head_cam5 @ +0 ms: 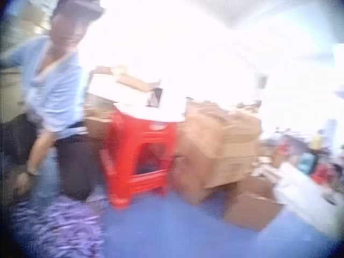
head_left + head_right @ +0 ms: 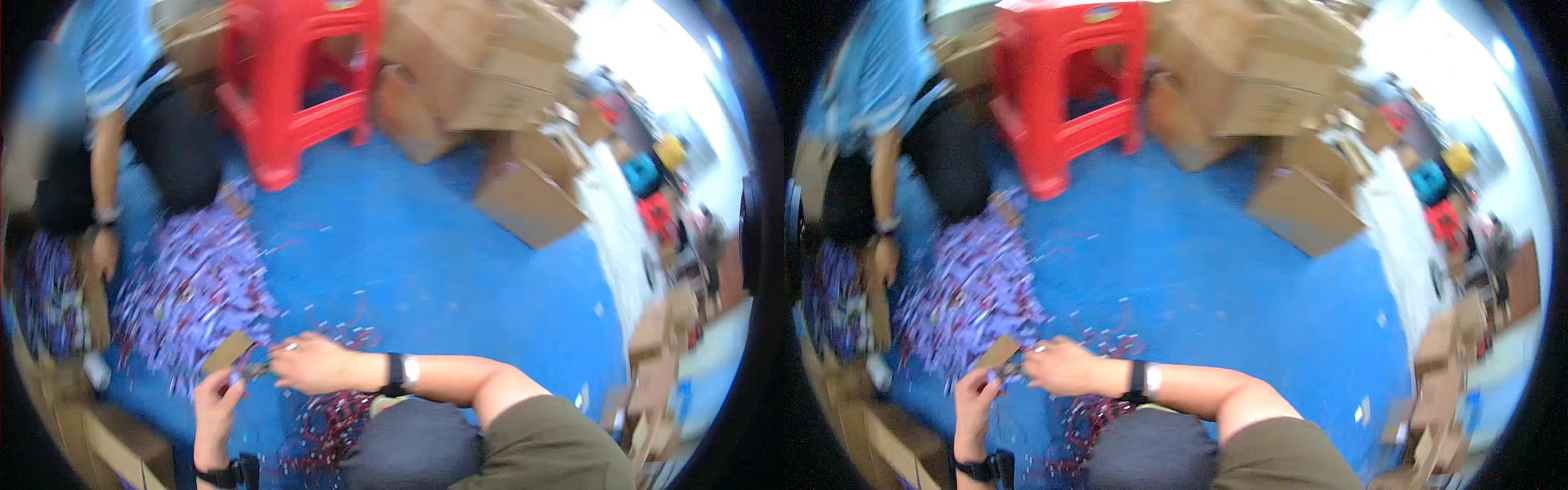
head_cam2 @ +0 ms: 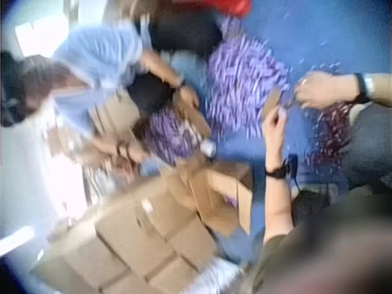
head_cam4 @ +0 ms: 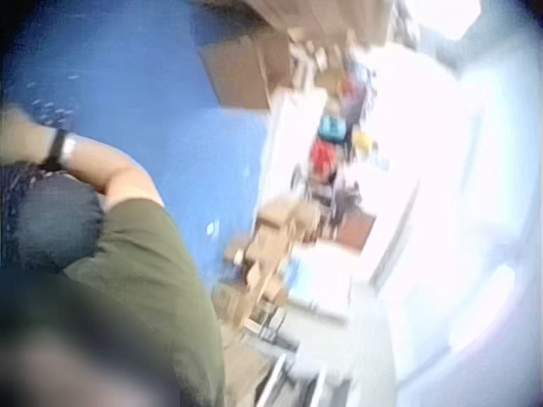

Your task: Trimming wires on small battery cells using wire cutters while working on a workshop floor.

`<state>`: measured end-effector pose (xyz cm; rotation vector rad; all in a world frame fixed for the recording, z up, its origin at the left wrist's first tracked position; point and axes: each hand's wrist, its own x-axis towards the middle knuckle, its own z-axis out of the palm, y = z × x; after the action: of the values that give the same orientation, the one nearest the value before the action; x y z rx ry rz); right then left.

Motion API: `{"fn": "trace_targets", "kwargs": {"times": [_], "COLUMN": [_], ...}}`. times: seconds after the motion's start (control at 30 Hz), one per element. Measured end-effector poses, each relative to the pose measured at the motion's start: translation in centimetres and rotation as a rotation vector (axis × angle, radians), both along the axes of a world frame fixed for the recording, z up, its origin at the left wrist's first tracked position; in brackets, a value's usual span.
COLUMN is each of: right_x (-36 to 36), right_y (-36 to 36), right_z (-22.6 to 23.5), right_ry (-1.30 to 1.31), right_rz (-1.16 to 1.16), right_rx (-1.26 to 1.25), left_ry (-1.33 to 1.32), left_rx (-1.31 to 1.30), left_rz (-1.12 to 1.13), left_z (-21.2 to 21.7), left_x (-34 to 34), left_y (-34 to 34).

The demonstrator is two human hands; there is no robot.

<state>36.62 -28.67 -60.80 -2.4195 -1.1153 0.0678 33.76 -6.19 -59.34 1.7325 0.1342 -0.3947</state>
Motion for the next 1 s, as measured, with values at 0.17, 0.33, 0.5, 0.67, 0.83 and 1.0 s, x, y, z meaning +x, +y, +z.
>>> {"fn": "trace_targets", "kwargs": {"times": [0.17,0.33,0.5,0.67,0.83,1.0], "right_x": [-0.4,-0.4,-0.4,-0.7,1.3,0.7], "right_y": [-2.1,-3.4,-3.7,-3.9,-6.0,-6.3], "right_z": [1.6,2.5,2.8,1.9,-0.6,-2.2], "right_ry": [0.164,0.678,1.657,1.705,1.317,0.536], "right_rz": [-0.087,0.05,0.283,0.337,0.053,-0.071], "right_rx": [0.169,0.325,0.869,1.492,0.72,-0.451], "left_ry": [-0.039,0.039,0.04,0.02,-0.023,0.055], "left_rx": [-0.223,-0.296,-0.287,-0.354,-0.172,-0.289], "left_rz": [0.028,-0.186,-0.274,-0.246,-0.004,0.366], "left_z": [0.8,1.8,4.5,5.1,3.8,0.8], "left_x": [1.2,1.8,2.0,0.7,1.0,2.1], "left_y": [-2.9,-0.9,-0.6,-2.1,-2.8,-0.9]}}
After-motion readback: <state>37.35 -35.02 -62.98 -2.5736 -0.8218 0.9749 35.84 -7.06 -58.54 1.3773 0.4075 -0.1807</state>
